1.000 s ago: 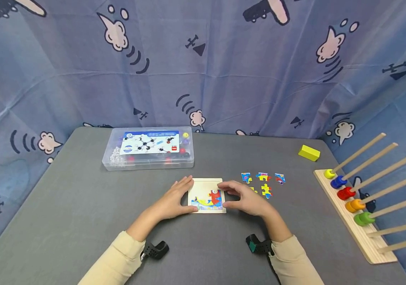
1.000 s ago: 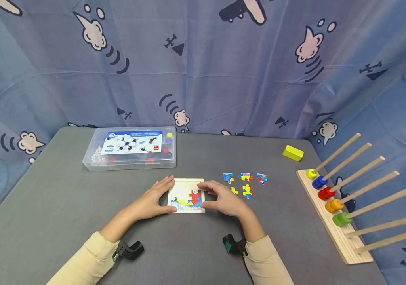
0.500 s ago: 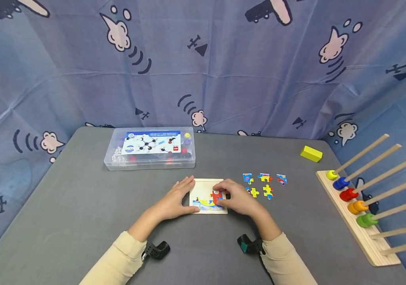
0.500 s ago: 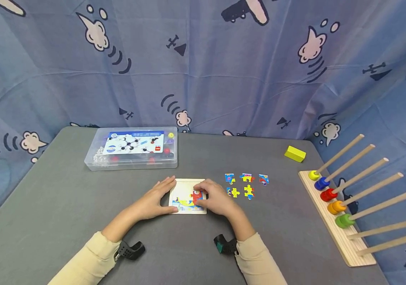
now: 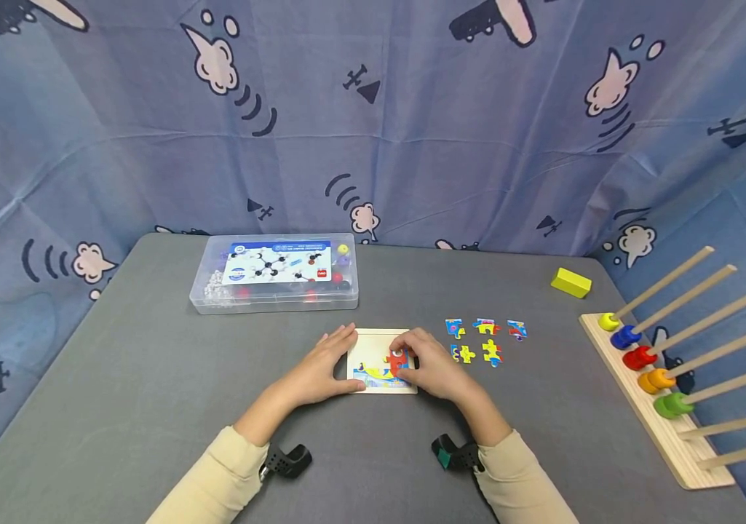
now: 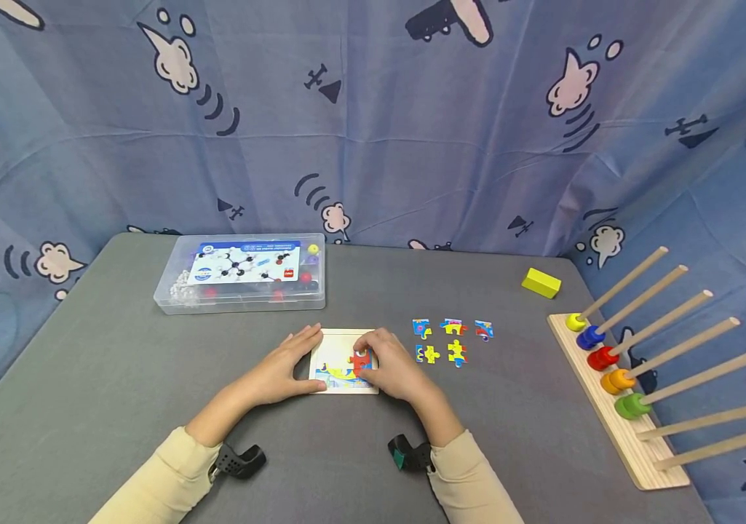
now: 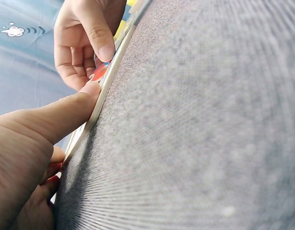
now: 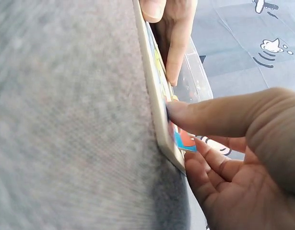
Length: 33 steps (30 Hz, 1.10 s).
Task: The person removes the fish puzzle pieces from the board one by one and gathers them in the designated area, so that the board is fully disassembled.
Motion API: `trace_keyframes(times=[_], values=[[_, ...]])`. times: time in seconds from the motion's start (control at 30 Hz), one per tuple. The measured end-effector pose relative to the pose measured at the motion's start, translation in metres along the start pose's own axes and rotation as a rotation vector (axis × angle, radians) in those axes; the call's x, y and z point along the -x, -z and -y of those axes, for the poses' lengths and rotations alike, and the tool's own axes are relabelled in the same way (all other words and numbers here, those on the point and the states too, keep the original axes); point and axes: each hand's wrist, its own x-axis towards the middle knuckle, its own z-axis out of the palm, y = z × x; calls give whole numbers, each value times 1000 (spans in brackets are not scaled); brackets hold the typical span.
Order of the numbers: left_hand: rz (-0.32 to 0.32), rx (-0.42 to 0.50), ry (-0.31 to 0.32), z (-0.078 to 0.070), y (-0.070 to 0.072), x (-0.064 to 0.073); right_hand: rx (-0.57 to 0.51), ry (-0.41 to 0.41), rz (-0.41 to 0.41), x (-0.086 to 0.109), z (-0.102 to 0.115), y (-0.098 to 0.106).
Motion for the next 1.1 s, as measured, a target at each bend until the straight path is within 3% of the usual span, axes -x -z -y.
trace_keyframes(times=[0.47,0.77,1.1], values=[[-4,-1,-9,0,0,0,38,78,-49,1,-4,1],[-11,2,-17,-1,0,0,92,77,-32,3,-6,5],[-20,6,-26,-2,0,1,39,81,-51,11,-18,28]])
